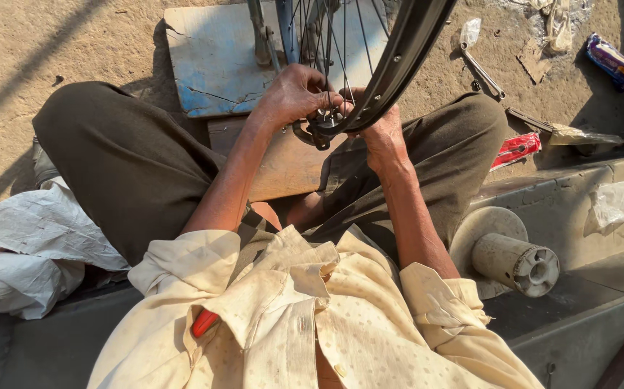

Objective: The person sits on the ground in front of a bicycle wheel mounted on a repair stand and works on the wheel rim and spokes by hand. They rotate the wheel, use a small spoke wrench to turn spoke nipples, and fit a small metal ring part onto the hub area while checking the rim.

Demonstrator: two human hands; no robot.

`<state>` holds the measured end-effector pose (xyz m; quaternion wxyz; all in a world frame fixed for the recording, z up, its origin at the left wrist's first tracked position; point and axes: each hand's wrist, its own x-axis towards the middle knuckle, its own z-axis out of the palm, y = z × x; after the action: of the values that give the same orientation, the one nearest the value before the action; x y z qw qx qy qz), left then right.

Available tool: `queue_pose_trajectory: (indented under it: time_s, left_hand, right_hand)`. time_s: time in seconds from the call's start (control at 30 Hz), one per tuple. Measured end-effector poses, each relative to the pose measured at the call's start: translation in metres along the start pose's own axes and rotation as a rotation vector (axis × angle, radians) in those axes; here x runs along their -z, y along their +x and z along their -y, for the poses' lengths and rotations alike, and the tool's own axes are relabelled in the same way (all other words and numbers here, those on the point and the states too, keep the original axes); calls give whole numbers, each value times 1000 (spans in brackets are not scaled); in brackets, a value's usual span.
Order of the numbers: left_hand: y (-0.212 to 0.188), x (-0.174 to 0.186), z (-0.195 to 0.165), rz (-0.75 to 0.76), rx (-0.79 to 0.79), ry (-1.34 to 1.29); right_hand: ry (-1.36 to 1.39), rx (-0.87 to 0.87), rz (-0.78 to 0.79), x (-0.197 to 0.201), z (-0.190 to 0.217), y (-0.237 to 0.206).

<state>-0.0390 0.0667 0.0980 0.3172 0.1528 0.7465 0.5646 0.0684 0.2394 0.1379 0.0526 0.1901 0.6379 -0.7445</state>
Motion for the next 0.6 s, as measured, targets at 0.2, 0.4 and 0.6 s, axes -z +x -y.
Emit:
queue_pose_trajectory:
  time_s: [0.2, 0.4, 0.6]
  left_hand:
    - [-7, 2, -15, -89, 5, 25]
    - [-32, 24, -16, 211, -63, -505]
    - [-22, 8, -3, 66, -3, -502]
  right_hand:
    - [428, -143, 58, -25, -5, -13]
    - [575, -54, 73, -38, -10, -11]
    - [727, -25, 189, -33, -17, -19]
